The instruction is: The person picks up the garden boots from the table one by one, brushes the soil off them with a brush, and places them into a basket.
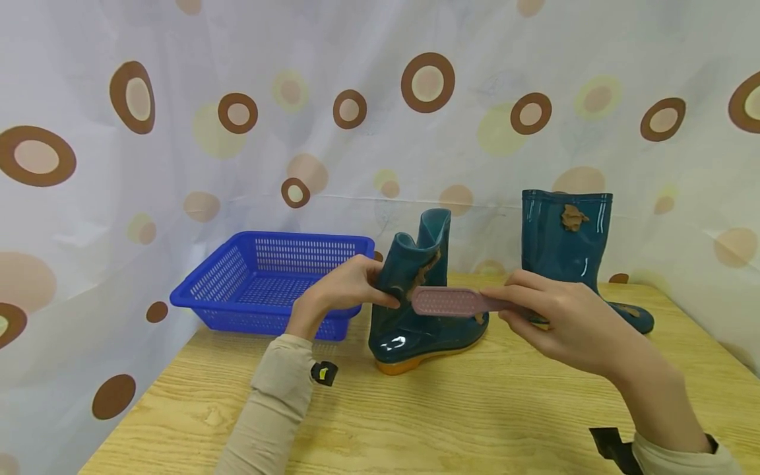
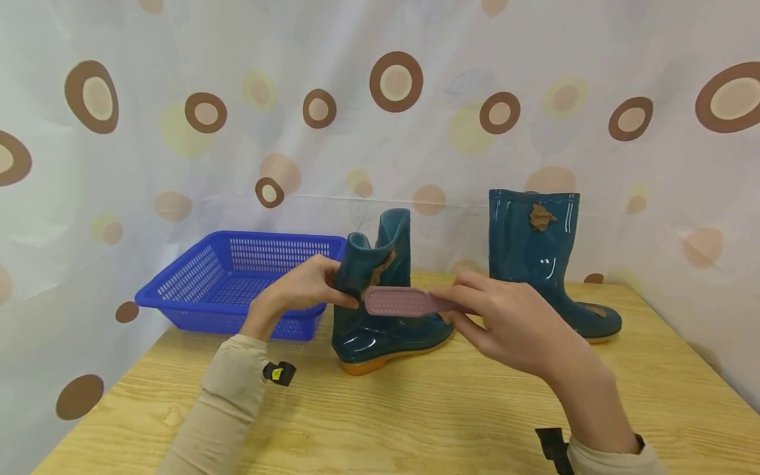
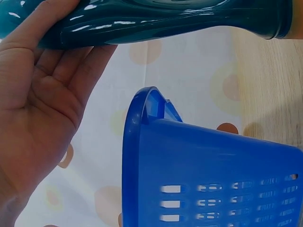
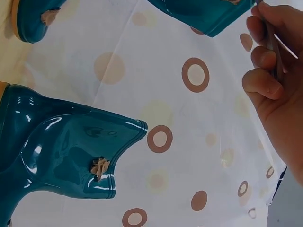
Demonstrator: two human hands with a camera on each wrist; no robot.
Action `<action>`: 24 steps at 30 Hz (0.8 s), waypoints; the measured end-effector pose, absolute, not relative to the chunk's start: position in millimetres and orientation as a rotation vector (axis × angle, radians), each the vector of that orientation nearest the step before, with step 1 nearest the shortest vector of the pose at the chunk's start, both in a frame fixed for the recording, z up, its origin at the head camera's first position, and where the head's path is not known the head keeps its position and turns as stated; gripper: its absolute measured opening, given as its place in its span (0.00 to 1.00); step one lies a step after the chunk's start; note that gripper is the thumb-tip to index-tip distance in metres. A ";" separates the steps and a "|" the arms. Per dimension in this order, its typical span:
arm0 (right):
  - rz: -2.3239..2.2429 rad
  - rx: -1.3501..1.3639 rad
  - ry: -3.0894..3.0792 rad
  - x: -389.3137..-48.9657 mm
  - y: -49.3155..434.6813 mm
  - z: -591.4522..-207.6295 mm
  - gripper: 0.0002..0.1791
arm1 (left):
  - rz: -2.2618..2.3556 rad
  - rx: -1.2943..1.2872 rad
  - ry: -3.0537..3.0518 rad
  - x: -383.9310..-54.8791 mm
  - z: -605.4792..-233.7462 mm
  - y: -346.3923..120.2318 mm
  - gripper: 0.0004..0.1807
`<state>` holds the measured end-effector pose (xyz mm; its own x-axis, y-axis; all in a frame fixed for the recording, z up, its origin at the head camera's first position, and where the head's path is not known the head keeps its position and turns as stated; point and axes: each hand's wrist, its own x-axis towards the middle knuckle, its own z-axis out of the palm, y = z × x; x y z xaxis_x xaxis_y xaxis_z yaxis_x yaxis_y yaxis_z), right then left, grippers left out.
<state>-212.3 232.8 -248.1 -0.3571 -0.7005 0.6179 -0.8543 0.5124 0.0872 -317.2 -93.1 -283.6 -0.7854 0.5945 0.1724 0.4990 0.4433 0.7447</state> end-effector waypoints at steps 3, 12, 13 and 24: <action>0.339 1.269 -2.074 -213.4 234.7 -246.8 0.16 | 1.265 0.970 2.573 -317.5 -283.6 -93.0 0.16; 0.308 1.177 -1.979 -218.4 232.2 -249.6 0.25 | 1.266 0.941 2.556 -316.1 -283.2 -92.5 0.16; 0.301 1.175 -1.977 -219.0 231.6 -249.9 0.25 | 1.267 0.940 2.556 -316.1 -283.2 -92.6 0.17; 0.293 1.168 -2.093 -218.5 234.0 -251.4 0.16 | 1.254 0.951 2.556 -316.0 -283.1 -92.2 0.16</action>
<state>-218.5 234.0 -251.4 -0.3384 -0.6521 0.6784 -0.8133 0.5653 0.1376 -316.0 -92.2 -283.1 -0.7903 0.5954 0.1444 0.4787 0.4530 0.7521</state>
